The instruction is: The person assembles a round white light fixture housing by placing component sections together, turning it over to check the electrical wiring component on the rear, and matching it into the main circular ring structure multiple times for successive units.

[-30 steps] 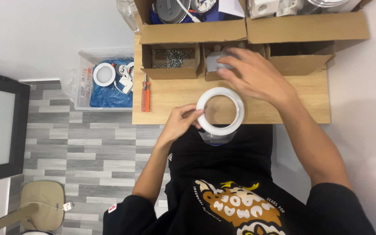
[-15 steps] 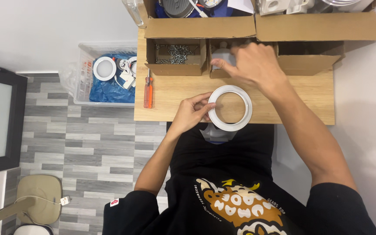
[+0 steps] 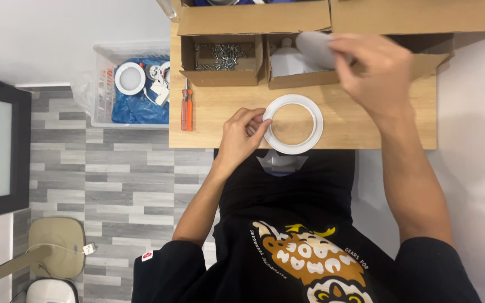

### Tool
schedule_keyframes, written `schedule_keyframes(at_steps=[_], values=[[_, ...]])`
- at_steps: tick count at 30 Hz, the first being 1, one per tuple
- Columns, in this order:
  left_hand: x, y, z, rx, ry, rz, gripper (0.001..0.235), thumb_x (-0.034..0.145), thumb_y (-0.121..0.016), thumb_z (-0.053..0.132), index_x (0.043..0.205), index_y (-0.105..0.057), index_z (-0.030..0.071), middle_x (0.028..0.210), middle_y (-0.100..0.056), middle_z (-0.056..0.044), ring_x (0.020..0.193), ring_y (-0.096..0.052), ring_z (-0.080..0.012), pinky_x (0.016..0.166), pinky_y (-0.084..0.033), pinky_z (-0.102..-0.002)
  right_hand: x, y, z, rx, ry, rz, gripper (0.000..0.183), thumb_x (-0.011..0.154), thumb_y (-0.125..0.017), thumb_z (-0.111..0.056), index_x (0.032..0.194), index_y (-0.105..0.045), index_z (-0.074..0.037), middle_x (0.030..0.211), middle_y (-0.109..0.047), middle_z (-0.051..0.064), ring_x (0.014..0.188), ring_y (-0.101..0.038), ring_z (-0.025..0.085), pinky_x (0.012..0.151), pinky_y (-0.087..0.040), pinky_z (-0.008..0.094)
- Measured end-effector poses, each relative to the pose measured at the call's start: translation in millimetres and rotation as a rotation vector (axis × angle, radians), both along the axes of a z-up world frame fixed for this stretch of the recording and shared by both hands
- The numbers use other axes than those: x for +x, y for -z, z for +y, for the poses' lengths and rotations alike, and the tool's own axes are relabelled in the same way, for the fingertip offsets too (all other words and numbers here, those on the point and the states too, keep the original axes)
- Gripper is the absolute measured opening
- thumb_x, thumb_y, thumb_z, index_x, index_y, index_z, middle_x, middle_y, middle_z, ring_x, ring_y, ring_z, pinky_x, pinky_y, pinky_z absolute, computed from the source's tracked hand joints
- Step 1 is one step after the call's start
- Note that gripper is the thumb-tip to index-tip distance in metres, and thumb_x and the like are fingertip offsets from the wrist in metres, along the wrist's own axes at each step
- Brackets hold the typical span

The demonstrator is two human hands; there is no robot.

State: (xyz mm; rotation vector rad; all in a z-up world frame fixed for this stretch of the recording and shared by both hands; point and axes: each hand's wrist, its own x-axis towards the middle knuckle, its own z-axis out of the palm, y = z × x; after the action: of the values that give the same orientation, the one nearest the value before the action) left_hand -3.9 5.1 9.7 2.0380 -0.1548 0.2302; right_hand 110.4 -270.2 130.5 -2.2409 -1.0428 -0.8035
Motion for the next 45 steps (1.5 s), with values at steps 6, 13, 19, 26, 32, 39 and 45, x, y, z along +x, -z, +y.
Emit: schedule_keyframes(at_steps=[6, 13, 19, 26, 32, 39, 45], values=[[-3, -15, -3, -0.057, -0.008, -0.016, 0.021, 0.101, -0.080, 0.018, 0.119, -0.079, 0.007, 0.099, -0.070, -0.004, 0.078, -0.070, -0.0116, 0.066, -0.059, -0.024, -36, -7, -27, 0.328, 0.005, 0.075, 0.024, 0.108, -0.082, 0.039, 0.116, -0.081, 0.016, 0.117, -0.083, 0.033, 0.105, -0.078, 0.040, 0.097, -0.052, 0.044], [-6, -38, -12, -0.045, 0.027, -0.231, 0.023, 0.104, -0.081, 0.012, 0.125, -0.074, 0.006, 0.116, -0.064, -0.010, 0.088, -0.065, -0.0155, 0.076, -0.056, -0.026, -65, 47, -39, 0.644, -0.052, 0.549, 0.019, 0.114, -0.077, 0.020, 0.128, -0.070, 0.009, 0.127, -0.073, 0.027, 0.120, -0.072, 0.033, 0.109, -0.063, 0.039], [0, -38, -24, 0.015, 0.028, -0.347, 0.053, 0.094, -0.092, 0.032, 0.139, -0.071, 0.012, 0.138, -0.065, -0.012, 0.121, -0.072, -0.0313, 0.091, -0.062, -0.038, -74, 94, -15, 0.793, 0.000, 0.819, 0.021, 0.103, -0.083, 0.010, 0.121, -0.076, 0.004, 0.122, -0.076, 0.015, 0.107, -0.072, 0.015, 0.095, -0.063, 0.030], [-2, -38, -41, 0.134, 0.156, -0.317, 0.081, 0.086, -0.098, 0.044, 0.152, -0.061, 0.013, 0.159, -0.053, -0.018, 0.144, -0.058, -0.0420, 0.107, -0.057, -0.051, -88, 103, 3, 0.833, 0.003, 0.928, 0.021, 0.100, -0.084, 0.008, 0.119, -0.077, 0.004, 0.119, -0.075, 0.013, 0.101, -0.069, 0.010, 0.093, -0.065, 0.029], [1, -29, -42, 0.185, 0.230, -0.215, 0.093, 0.082, -0.100, 0.048, 0.158, -0.055, 0.017, 0.164, -0.049, -0.016, 0.149, -0.055, -0.0415, 0.114, -0.053, -0.055, -92, 111, 5, 0.858, 0.001, 0.962, 0.020, 0.101, -0.083, 0.006, 0.120, -0.076, 0.004, 0.121, -0.075, 0.014, 0.101, -0.069, 0.009, 0.093, -0.066, 0.030], [5, -15, -36, 0.211, 0.220, -0.217, 0.091, 0.082, -0.098, 0.048, 0.156, -0.057, 0.016, 0.163, -0.052, -0.014, 0.146, -0.058, -0.0389, 0.112, -0.054, -0.052, -88, 91, -3, 0.783, -0.008, 0.954, 0.036, 0.107, -0.074, 0.003, 0.142, -0.066, 0.004, 0.134, -0.071, 0.020, 0.109, -0.071, 0.020, 0.094, -0.065, 0.035], [8, -6, -31, 0.294, 0.231, -0.195, 0.091, 0.078, -0.099, 0.049, 0.153, -0.059, 0.015, 0.159, -0.056, -0.015, 0.147, -0.057, -0.0375, 0.108, -0.054, -0.049, -74, 102, -29, 0.726, 0.016, 0.848, 0.030, 0.119, -0.059, 0.001, 0.148, -0.058, 0.008, 0.137, -0.068, 0.028, 0.111, -0.071, 0.030, 0.090, -0.062, 0.039]])
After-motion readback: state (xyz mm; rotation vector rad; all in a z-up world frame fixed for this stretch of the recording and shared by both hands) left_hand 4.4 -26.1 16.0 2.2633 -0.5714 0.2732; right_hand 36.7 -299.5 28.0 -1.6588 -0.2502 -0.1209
